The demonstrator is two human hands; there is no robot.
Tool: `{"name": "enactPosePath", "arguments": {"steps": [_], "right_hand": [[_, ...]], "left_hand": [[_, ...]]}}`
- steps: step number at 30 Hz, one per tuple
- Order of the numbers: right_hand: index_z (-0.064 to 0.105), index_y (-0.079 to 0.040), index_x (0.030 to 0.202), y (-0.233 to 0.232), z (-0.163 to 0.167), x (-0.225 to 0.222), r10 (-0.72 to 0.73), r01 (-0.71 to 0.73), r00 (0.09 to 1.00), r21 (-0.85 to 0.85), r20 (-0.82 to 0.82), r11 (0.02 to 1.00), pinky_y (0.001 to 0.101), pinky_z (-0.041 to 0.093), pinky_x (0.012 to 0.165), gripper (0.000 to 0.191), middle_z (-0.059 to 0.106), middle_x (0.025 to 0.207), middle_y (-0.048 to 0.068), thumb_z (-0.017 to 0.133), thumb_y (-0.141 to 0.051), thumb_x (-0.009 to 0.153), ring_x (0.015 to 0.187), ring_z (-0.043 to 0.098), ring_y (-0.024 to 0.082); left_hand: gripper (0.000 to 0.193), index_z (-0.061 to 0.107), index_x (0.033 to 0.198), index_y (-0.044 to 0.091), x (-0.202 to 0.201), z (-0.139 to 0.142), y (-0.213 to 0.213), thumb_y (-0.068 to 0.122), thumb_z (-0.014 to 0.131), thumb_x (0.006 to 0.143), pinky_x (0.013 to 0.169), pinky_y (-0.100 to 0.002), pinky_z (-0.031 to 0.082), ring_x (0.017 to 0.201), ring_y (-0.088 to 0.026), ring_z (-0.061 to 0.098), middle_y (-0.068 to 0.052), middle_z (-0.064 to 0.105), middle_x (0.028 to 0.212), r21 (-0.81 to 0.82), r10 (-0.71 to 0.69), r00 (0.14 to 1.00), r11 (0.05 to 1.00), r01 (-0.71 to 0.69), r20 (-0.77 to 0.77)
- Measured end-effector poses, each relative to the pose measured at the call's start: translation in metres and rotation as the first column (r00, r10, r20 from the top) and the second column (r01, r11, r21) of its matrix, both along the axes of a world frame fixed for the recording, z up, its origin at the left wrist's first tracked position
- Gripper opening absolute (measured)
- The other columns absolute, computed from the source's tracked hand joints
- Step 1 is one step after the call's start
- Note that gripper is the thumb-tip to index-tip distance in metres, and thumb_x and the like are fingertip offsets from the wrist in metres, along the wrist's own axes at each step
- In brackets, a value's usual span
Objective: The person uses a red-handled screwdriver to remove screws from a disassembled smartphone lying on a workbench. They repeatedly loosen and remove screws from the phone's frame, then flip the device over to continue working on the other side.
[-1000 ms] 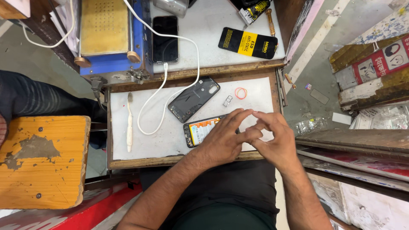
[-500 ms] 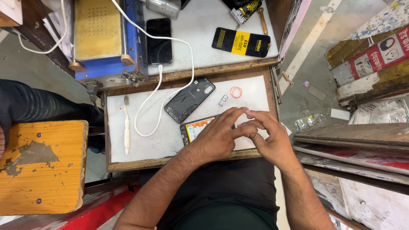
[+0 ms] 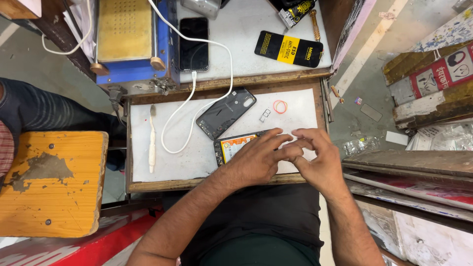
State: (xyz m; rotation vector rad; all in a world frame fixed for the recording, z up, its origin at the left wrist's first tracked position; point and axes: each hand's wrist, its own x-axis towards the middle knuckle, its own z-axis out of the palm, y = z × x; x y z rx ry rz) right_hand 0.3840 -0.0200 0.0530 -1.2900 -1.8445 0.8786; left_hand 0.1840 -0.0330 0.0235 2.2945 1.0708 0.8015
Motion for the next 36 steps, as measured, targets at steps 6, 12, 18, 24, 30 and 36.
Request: {"name": "enactPosePath", "arguments": {"steps": [6, 12, 18, 24, 30, 36], "right_hand": [[0.057, -0.006, 0.135, 0.001, -0.004, 0.006, 0.102, -0.108, 0.988, -0.05, -0.117, 0.993, 0.033, 0.053, 0.098, 0.056, 0.076, 0.107, 0.006, 0.077, -0.003, 0.083, 0.106, 0.073, 0.018], [0.064, -0.007, 0.119, -0.004, -0.009, 0.005, -0.009, 0.008, 1.0, 0.031, 0.021, 0.999, 0.0328, 0.057, 0.091, 0.037, 0.074, 0.108, 0.009, 0.081, -0.006, 0.087, 0.102, 0.076, 0.02], [0.059, -0.006, 0.129, -0.003, -0.015, 0.001, 0.021, -0.021, 1.0, -0.009, -0.011, 1.0, 0.0355, 0.054, 0.097, 0.051, 0.073, 0.121, 0.007, 0.08, -0.013, 0.083, 0.115, 0.069, 0.023], [0.071, -0.011, 0.124, -0.008, -0.031, -0.003, 0.087, -0.138, 0.965, 0.199, 0.246, 0.97, 0.046, 0.042, 0.114, 0.035, 0.068, 0.135, 0.009, 0.076, -0.013, 0.089, 0.139, 0.05, 0.037], [0.076, -0.018, 0.115, -0.009, -0.037, -0.018, 0.089, -0.203, 0.902, 0.233, 0.422, 0.951, 0.0525, 0.035, 0.113, 0.03, 0.061, 0.14, 0.008, 0.077, -0.02, 0.085, 0.14, 0.043, 0.04], [0.073, -0.018, 0.122, -0.007, -0.036, -0.031, 0.08, -0.202, 0.884, 0.222, 0.461, 0.954, 0.0555, 0.03, 0.116, 0.038, 0.061, 0.141, 0.008, 0.077, -0.025, 0.085, 0.141, 0.043, 0.039]], "left_hand": [[0.061, 0.049, 0.14, 0.023, 0.003, -0.006, -0.001, 0.003, 0.071, 0.086, 0.108, -0.052, 0.05, 0.132, -0.042, 0.055, -0.013, 0.063, 0.124, 0.049, 0.027, 0.999, 0.998, -0.028, 0.02], [0.047, 0.056, 0.131, 0.018, 0.002, -0.008, -0.001, 0.004, 0.07, 0.089, 0.092, -0.048, 0.055, 0.117, -0.035, 0.063, -0.012, 0.065, 0.116, 0.117, 0.052, 0.998, 0.992, -0.057, 0.044], [0.046, 0.052, 0.134, 0.015, 0.002, -0.018, -0.005, -0.004, 0.065, 0.094, 0.092, -0.044, 0.057, 0.103, -0.036, 0.07, -0.013, 0.068, 0.106, 0.027, 0.129, 0.965, 0.99, -0.139, 0.228], [0.072, 0.018, 0.157, 0.005, -0.063, -0.031, -0.039, -0.002, 0.06, 0.099, 0.093, -0.034, 0.057, 0.098, -0.016, 0.069, -0.012, 0.069, 0.106, -0.479, 0.59, 0.51, 0.807, -0.346, 0.626], [0.073, 0.021, 0.156, 0.005, -0.081, -0.037, -0.06, 0.001, 0.062, 0.096, 0.089, -0.028, 0.056, 0.091, -0.013, 0.069, -0.011, 0.071, 0.094, -0.655, 0.77, 0.45, 0.629, -0.418, 0.451], [0.071, 0.024, 0.154, 0.004, -0.074, -0.035, -0.066, 0.002, 0.064, 0.095, 0.086, -0.031, 0.06, 0.09, -0.016, 0.073, -0.012, 0.073, 0.091, -0.556, 0.76, 0.525, 0.644, -0.526, 0.383]]}}
